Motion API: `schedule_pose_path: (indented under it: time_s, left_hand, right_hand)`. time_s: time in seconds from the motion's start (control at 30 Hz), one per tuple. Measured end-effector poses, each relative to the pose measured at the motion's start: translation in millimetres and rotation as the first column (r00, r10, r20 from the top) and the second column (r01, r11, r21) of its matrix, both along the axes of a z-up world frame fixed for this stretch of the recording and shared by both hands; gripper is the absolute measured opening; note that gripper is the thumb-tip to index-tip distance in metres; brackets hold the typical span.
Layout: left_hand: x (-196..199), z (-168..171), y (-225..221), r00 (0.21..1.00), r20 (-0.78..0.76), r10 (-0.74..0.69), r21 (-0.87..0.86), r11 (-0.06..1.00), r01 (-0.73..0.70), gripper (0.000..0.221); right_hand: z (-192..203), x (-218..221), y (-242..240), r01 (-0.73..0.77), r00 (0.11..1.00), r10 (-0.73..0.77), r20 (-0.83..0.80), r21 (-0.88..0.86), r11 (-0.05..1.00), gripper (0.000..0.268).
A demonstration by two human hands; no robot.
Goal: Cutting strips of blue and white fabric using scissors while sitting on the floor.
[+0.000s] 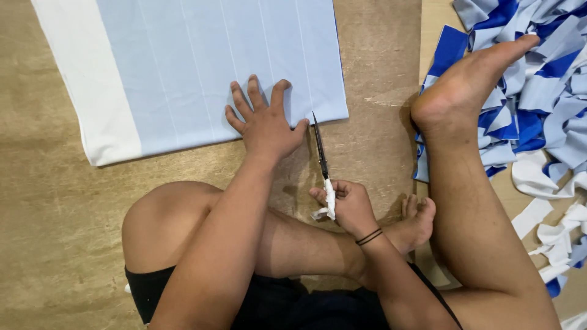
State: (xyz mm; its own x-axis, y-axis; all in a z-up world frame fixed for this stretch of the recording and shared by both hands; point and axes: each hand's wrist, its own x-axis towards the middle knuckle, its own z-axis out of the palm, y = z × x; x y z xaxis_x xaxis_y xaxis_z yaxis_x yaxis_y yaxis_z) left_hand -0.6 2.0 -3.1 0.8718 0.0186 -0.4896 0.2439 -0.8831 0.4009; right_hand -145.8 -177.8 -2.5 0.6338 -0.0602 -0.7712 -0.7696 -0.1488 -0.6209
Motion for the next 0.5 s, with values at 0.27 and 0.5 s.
schedule_pose_path:
  time_s: [0.27,0.5]
  left_hand:
    - [-1,1,0,1.000,0.012,0.010,-0.018,1.000,-0.010,0.080]
    - [-1,1,1,1.000,0.006,0.017,-0.030,0.999,-0.016,0.081]
  right_hand:
    - [-10,1,5,-0.053,0.994,0.065,0.087,-0.134,0.990,0.032]
    - [15,26,16,-0.053,0.998,0.047,-0.045,-0.149,0.987,0.038]
